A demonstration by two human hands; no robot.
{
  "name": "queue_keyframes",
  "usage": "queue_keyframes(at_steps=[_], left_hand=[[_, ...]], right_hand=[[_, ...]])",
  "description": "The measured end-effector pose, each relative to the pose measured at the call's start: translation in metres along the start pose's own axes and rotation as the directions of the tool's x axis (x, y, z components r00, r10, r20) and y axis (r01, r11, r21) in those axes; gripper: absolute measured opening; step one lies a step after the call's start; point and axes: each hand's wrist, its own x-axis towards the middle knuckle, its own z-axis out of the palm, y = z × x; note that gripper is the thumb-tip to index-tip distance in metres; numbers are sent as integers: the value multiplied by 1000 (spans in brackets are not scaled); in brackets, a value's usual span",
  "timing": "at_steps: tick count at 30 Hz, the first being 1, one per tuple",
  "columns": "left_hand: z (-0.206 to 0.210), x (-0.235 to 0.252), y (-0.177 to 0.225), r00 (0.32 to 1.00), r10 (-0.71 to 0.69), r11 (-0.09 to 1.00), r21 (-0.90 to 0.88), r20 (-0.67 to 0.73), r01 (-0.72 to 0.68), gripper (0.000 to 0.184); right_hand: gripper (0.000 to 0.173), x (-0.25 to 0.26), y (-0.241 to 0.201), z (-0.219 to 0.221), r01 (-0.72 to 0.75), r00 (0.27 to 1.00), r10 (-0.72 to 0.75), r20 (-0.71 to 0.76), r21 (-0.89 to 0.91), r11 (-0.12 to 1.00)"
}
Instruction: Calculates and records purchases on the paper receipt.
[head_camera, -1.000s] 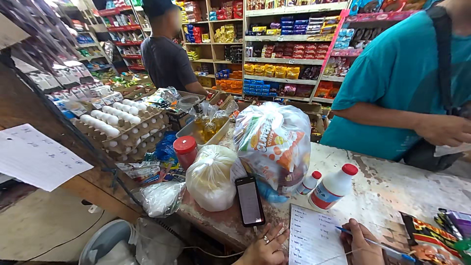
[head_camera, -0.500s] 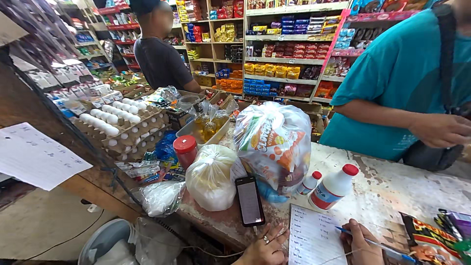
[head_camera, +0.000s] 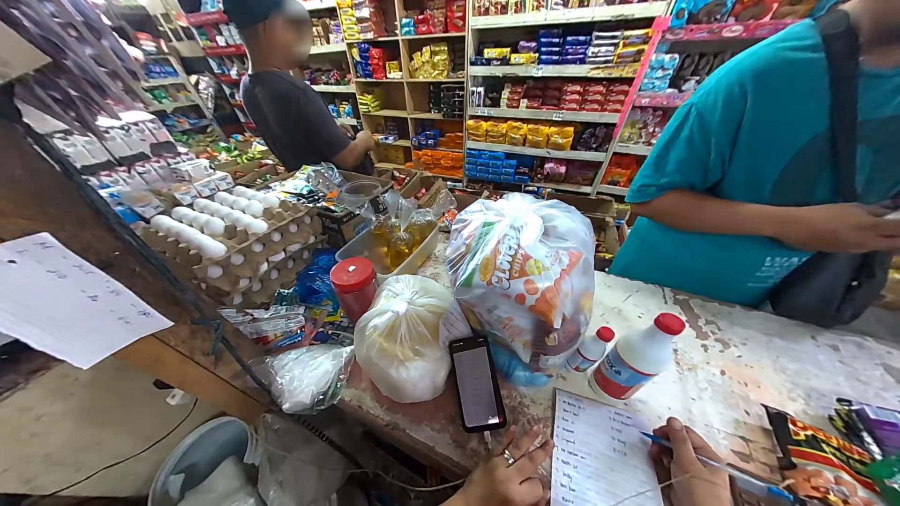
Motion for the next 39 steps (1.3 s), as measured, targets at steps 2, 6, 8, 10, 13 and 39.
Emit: queue_keyframes(at_steps=[2, 6, 8, 10, 13, 39], left_hand=[[0, 0, 0, 1000, 5, 1000, 3, -4, -5, 24], [0, 1, 0, 1000, 3, 1000, -3, -3, -3, 23], [0, 0, 0, 1000, 4, 1000, -4, -6, -4, 24], [0, 0, 0, 1000, 4, 1000, -7, -3, -4, 24], [0, 0, -1, 1000, 2, 1000, -10, 5, -2, 25], [1, 0, -1, 1000, 3, 1000, 23, -3, -3, 27]], right_hand=[[36, 0, 1, 0, -4, 1000, 4, 2, -5, 1000], [37, 1, 1, 0, 1, 1000, -1, 3, -12, 1000], [37, 0, 0, 0, 0, 1000, 0, 1, -10, 1000], [37, 0, 0, 0, 6, 1000, -6, -1, -8, 1000], [37, 0, 1, 0, 2, 1000, -2, -1, -8, 1000], [35, 1, 0, 1, 0, 1000, 0, 1, -6, 1000]])
